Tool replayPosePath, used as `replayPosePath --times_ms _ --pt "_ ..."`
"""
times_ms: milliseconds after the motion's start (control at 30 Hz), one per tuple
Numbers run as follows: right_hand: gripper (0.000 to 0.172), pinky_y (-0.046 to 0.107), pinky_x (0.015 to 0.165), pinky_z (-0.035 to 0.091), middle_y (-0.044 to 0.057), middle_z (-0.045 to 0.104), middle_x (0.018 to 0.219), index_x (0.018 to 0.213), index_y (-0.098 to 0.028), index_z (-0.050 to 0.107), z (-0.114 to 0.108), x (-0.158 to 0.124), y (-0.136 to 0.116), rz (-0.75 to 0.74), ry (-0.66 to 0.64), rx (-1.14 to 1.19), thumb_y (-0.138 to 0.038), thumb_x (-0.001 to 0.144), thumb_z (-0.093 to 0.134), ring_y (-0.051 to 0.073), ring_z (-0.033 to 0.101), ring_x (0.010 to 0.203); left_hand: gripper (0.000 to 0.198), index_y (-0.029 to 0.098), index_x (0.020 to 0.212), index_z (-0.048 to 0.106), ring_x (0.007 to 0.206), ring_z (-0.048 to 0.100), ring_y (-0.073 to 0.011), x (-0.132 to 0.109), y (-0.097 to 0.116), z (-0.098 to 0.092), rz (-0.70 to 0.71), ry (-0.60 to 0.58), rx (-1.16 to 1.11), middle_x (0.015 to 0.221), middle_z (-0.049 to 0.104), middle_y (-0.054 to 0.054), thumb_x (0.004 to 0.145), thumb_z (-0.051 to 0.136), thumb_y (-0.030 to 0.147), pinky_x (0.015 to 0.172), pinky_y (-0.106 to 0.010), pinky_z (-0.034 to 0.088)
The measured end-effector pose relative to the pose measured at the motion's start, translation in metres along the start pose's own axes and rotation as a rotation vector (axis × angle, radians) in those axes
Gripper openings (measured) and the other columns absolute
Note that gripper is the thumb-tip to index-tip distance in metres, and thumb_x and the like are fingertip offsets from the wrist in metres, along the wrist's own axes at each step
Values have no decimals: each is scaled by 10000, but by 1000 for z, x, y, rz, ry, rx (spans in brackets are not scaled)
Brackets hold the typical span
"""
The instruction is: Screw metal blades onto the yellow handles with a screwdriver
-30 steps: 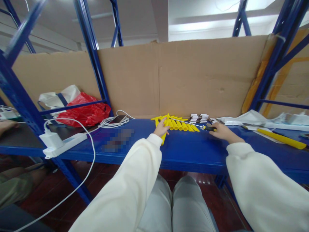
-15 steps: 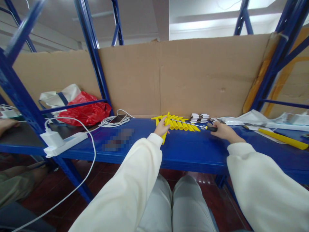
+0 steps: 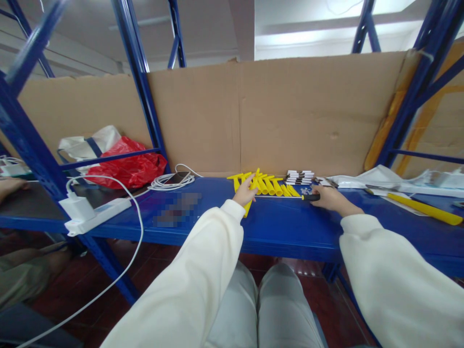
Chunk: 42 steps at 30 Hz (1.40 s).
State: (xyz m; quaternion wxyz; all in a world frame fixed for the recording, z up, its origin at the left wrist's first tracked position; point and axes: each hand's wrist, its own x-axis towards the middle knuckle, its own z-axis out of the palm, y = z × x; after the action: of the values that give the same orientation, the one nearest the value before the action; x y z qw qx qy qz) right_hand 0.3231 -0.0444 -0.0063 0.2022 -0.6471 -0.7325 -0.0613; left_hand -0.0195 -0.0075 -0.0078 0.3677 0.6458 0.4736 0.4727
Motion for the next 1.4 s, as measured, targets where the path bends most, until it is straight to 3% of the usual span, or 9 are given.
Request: replayPosePath --times_ms 67,267,500,667,833,900,1000,1100,1400 --pt "179 315 689 531 16 763 742 824 -278 674 3 2 -6 -50 7 13 -213 739 816 250 726 712 834 208 1759 582 704 743 -136 -1 1 1 15 -50 2 1486 756 -236 957 778 90 605 -245 639" --pt "147 406 919 665 87 896 1043 946 -262 821 10 9 -32 -201 -28 70 -214 809 843 324 839 993 768 257 1698 666 596 608 -68 -7 8 8 109 -171 75 1518 776 -186 959 759 73 624 -247 624" --pt "110 476 998 697 99 910 1076 961 -251 886 13 7 -43 -245 -107 251 -308 873 855 348 858 1009 819 241 1685 676 678 737 -171 -14 21 26 156 -296 180 1250 870 -126 897 730 25 741 -322 678" --pt "264 446 923 707 123 894 1012 1035 -220 868 21 11 -38 -213 47 420 -456 928 814 305 838 919 792 201 1638 707 1076 852 -270 -12 26 46 311 -349 234 1416 852 -126 877 696 -17 1013 -367 690" --pt "258 438 889 681 116 875 947 954 -232 817 27 19 -31 -215 161 476 -482 939 756 290 815 873 780 181 1669 674 1377 790 -303 -9 30 57 373 -413 331 1564 792 -128 907 678 15 1229 -401 597" --pt "283 423 853 666 108 870 917 920 -239 813 28 20 -29 -234 173 486 -510 951 740 282 797 840 799 183 1708 635 1320 816 -297 -9 31 57 356 -432 369 1555 793 -140 924 663 32 1206 -409 614" --pt "314 400 793 638 98 846 843 872 -238 812 27 20 -30 -218 192 495 -526 957 720 268 759 776 844 210 1767 568 1005 872 -258 -11 34 56 295 -477 409 1403 853 -136 941 651 58 1025 -391 692" --pt "329 386 754 618 85 809 763 834 -236 809 27 20 -32 -173 197 513 -533 945 721 260 728 733 856 213 1784 547 784 829 -214 -12 35 55 275 -489 424 1251 883 -120 947 648 63 887 -357 700" --pt "423 351 676 571 79 764 706 733 -231 753 21 16 -39 -145 195 590 -622 892 753 236 681 682 859 210 1733 615 1006 856 -253 -14 37 56 265 -475 320 1294 865 -116 891 683 52 1033 -373 677"
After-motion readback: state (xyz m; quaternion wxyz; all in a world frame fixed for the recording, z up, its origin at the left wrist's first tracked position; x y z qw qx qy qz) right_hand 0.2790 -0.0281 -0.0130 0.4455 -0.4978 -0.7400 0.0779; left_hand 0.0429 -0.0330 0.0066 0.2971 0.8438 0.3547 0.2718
